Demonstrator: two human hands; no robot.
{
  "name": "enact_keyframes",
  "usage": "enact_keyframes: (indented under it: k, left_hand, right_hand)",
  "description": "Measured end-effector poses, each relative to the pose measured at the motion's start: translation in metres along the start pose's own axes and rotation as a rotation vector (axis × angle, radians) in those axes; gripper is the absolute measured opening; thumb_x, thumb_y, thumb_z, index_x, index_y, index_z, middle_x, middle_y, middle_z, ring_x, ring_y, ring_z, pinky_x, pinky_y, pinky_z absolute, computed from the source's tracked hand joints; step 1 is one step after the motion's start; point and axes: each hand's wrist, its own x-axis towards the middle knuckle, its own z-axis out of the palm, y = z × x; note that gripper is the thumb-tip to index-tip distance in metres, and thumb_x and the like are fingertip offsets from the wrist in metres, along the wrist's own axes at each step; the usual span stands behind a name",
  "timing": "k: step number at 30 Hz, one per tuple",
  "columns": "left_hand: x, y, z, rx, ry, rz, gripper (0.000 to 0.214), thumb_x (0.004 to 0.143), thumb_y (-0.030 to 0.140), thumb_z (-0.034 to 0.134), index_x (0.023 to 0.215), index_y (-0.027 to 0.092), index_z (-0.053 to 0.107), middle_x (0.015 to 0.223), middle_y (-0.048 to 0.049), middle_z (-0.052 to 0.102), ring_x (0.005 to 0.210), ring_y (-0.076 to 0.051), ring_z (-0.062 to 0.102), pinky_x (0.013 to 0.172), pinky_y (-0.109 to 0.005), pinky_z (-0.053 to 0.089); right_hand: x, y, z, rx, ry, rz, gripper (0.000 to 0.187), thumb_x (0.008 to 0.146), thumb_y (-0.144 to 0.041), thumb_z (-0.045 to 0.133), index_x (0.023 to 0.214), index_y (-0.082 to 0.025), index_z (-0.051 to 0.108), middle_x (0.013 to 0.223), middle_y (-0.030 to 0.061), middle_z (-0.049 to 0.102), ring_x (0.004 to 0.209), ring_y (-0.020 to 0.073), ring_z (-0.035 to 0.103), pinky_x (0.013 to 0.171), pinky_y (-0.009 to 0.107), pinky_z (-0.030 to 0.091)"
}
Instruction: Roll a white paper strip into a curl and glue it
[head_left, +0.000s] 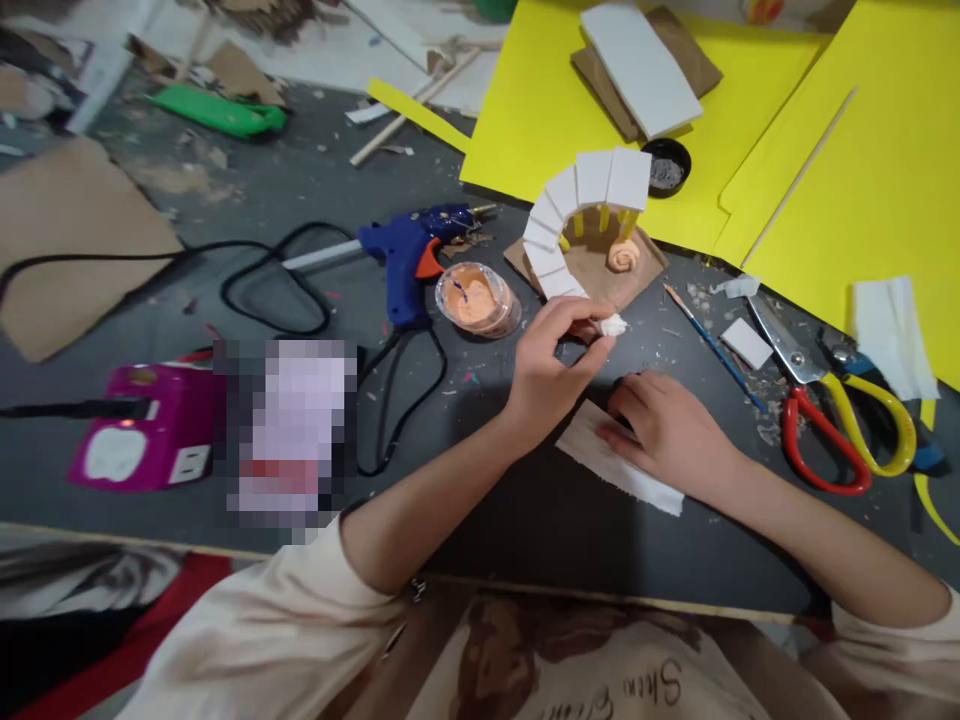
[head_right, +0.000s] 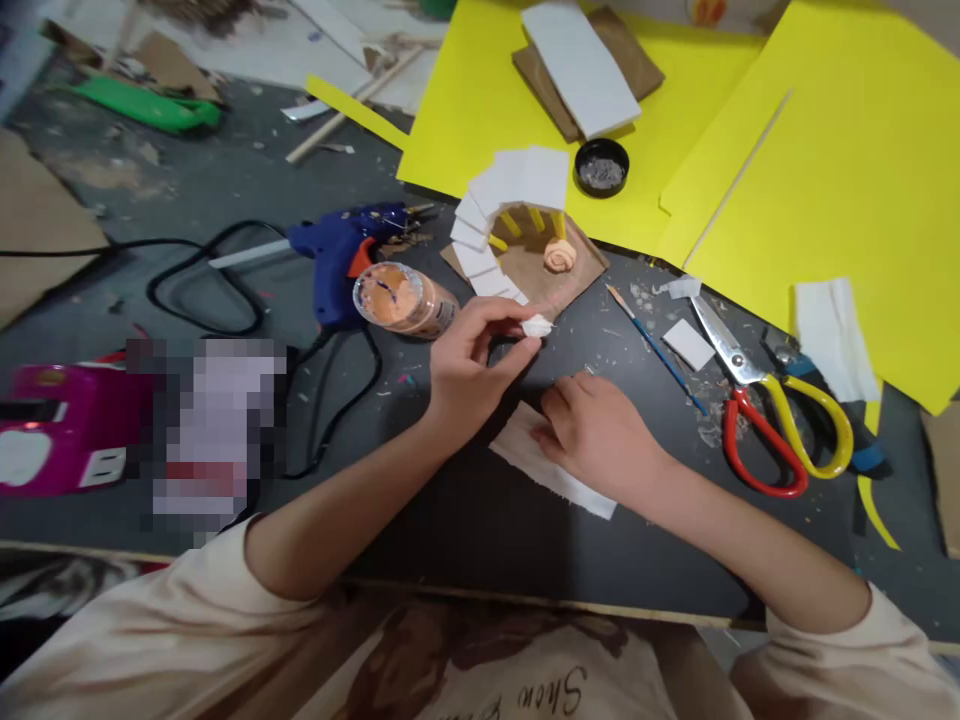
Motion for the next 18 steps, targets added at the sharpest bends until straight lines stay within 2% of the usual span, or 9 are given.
enact_keyframes:
  k: [4,8,11,13,16,18]
  left_hand:
    - [0.001,0.001,-0.002,0.032,-0.030,0.047,0.023,0.079,0.011,0.059,0.099,0.019,0.065,0.096,-0.0017,0.065,0.084,-0.011,0.060,0.079,-0.025,0.050]
    - [-0.003,0.003,-0.005,0.010,-0.002,0.098,0.022,0.084,0.021,0.059,0.106,0.019,0.062,0.105,-0.0054,0.065,0.094,-0.015,0.060,0.085,-0.028,0.049]
    - [-0.007,0.006,-0.007,-0.019,-0.163,0.096,0.024,0.087,0.033,0.058,0.105,0.017,0.061,0.097,-0.0065,0.067,0.085,-0.015,0.062,0.078,-0.027,0.050]
    - [-0.009,0.009,-0.007,0.041,-0.258,0.092,0.024,0.087,0.034,0.059,0.103,0.017,0.062,0.094,-0.0060,0.068,0.082,-0.015,0.063,0.076,-0.026,0.050]
    - [-0.011,0.013,-0.006,0.121,-0.264,0.093,0.018,0.090,0.029,0.054,0.102,0.018,0.062,0.098,-0.0060,0.069,0.086,-0.015,0.064,0.078,-0.026,0.050]
    - [-0.010,0.015,-0.005,0.113,-0.219,0.088,0.019,0.091,0.027,0.052,0.105,0.018,0.060,0.104,-0.0068,0.068,0.090,-0.015,0.064,0.081,-0.026,0.051]
  right_hand:
    - [0.000,-0.001,-0.008,0.090,-0.067,-0.053,0.015,0.089,-0.022,0.052,0.081,-0.015,0.062,0.080,0.0082,0.063,0.074,0.0188,0.055,0.068,0.030,0.039]
    - [0.003,0.008,-0.018,0.327,-0.067,0.120,0.011,0.090,-0.024,0.049,0.082,-0.019,0.055,0.070,0.0014,0.059,0.062,0.0134,0.052,0.057,0.025,0.034]
    - [0.005,0.017,-0.021,0.481,0.009,0.255,0.016,0.092,-0.033,0.047,0.083,-0.021,0.050,0.062,-0.0029,0.052,0.053,0.0113,0.048,0.052,0.024,0.031]
    - [0.005,0.024,-0.020,0.550,0.093,0.298,0.019,0.092,-0.038,0.047,0.082,-0.022,0.049,0.061,-0.0034,0.051,0.054,0.0113,0.048,0.053,0.024,0.033]
    - [0.005,0.033,-0.018,0.683,0.158,0.318,0.012,0.087,-0.033,0.055,0.088,-0.022,0.050,0.068,-0.0031,0.056,0.059,0.0111,0.051,0.056,0.023,0.037]
    - [0.006,0.038,-0.020,0.777,0.117,0.335,0.017,0.084,-0.032,0.060,0.095,-0.022,0.051,0.069,-0.0043,0.057,0.059,0.0103,0.050,0.055,0.023,0.038]
